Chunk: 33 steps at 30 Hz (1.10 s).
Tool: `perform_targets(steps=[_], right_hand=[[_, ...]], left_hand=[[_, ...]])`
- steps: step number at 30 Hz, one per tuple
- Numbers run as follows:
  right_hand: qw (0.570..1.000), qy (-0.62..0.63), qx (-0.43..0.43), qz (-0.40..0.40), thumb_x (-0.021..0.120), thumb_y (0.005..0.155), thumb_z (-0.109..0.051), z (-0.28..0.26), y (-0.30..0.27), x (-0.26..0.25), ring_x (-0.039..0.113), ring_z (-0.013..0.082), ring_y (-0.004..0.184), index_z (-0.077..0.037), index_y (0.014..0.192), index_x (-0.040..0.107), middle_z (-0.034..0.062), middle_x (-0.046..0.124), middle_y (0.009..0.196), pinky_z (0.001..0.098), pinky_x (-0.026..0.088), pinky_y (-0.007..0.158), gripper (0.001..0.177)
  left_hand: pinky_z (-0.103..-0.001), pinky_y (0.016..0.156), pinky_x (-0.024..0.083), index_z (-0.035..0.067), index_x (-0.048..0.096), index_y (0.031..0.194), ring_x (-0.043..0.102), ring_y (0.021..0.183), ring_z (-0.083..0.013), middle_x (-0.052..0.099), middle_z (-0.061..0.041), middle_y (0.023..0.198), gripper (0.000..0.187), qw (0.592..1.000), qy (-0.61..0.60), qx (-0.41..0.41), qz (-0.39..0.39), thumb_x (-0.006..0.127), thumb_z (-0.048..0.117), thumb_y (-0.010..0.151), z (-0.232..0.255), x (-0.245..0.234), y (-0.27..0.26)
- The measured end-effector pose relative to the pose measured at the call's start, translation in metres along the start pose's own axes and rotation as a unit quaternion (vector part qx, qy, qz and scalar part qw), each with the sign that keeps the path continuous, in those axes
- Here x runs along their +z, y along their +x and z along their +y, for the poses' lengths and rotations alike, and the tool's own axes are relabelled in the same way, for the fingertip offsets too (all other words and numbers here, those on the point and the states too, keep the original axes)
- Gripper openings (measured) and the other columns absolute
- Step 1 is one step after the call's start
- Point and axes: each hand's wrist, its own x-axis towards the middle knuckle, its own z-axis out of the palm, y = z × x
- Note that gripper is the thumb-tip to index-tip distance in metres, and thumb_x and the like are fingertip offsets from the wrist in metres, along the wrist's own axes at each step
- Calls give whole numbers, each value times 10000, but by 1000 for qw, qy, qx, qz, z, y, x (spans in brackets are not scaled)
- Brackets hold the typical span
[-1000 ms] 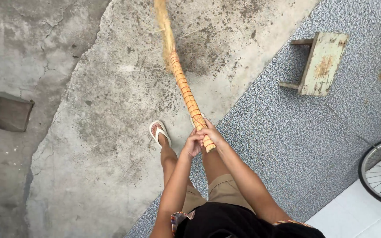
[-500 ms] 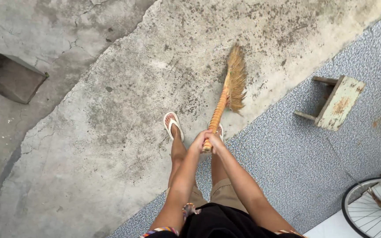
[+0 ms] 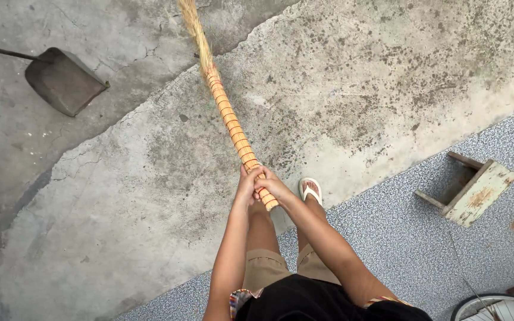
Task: The person sweeps an outdoor concrete and tiled surface using a broom, collects debris into a dustpan, and moves a piece of plywood.
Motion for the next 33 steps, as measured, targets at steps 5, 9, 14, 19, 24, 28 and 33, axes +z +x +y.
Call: perform_targets(steps=[5,9,14,19,24,28,33], right_hand=[[984,-77,-115,110,625,744,66,-71,-61,-84,686,214,608,-38,1410,371,152,676,999,321,576,509,720],[965,-81,-167,187,626,747,90,-165,-82,-181,662,214,580,-85,1486,286,175,687,962,319,559,494,832],[918,-62,-157,358,584,765,99,-303,-71,-318,606,238,513,-228,1498,223,162,611,806,382,517,398,880],[926,44,-135,350,549,819,65,-427,-49,-414,594,238,521,-130,1276,317,143,555,762,377,523,405,549],[935,-3,-76,345,577,759,137,-428,61,-380,601,297,509,-181,1287,268,176,550,976,450,548,415,690],[978,-40,-71,190,676,735,119,-353,123,-255,715,242,803,-167,1531,197,195,596,1155,384,639,573,972],[997,-31,66,41,648,770,72,-382,147,-204,635,261,551,-188,1628,169,239,615,949,386,551,450,1017]], left_hand=[[-299,599,522,76,402,1409,638,800,-169,649,-97,1051,614,976,152,-8,-157,685,305,915,-34,109,18],[-259,913,545,37,167,1592,678,1022,-138,673,-99,1175,882,969,120,20,-215,714,306,955,-48,221,85],[-318,903,538,6,283,1578,660,979,-165,673,-112,1219,857,989,95,65,-95,727,296,906,-23,284,183],[-297,836,490,17,388,1546,690,974,-174,680,-100,1232,785,991,121,-29,-48,706,357,914,-13,335,209],[-313,758,455,119,489,1422,671,996,-149,649,-18,1244,634,987,68,-146,-15,646,424,889,-6,395,226],[-379,729,530,180,597,1246,670,878,-181,673,-19,1068,455,961,-200,-192,-10,574,499,922,18,378,232],[-403,745,606,85,661,1240,709,823,-210,669,-48,933,400,909,-402,-57,-94,619,446,1073,67,325,227]])
